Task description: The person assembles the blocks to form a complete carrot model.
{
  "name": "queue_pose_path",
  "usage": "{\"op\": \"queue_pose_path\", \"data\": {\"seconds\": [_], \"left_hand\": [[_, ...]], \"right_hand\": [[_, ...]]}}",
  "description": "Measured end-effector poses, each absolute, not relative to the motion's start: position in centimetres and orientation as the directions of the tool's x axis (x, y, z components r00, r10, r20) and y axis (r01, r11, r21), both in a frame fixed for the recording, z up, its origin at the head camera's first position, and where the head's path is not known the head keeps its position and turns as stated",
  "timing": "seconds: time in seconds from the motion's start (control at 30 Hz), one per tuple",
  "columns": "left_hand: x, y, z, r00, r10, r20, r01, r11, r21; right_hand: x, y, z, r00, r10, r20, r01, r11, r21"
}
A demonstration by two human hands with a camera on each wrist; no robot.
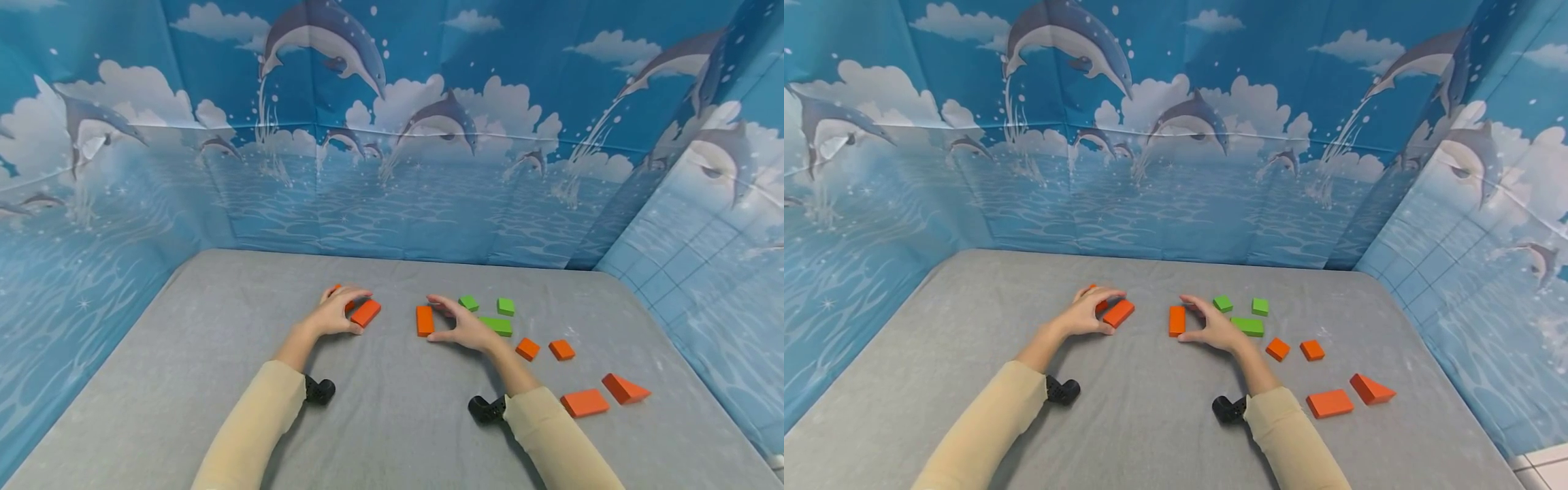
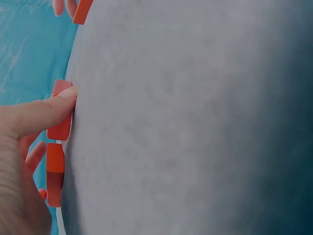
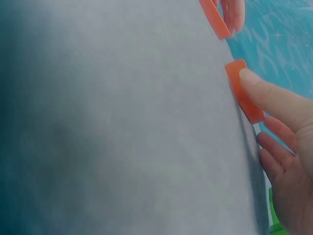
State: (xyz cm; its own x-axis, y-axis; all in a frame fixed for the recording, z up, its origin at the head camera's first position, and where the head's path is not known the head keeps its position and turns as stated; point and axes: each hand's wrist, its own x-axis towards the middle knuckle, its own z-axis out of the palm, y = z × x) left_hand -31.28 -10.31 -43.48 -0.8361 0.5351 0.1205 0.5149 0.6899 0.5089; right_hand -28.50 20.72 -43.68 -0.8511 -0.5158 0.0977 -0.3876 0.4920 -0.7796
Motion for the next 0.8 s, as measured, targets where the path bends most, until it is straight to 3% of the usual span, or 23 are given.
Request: {"op": "queue_pose_path", "data": {"seconds": [0.8], "left_hand": [[-31.14, -10.39, -43.57, -0.840, 0.540, 0.052, 0.460, 0.660, 0.594]], "right_hand": [[-28.22, 20.66, -44.09, -0.870, -0.484, 0.094, -0.362, 0.498, -0.788]]}}
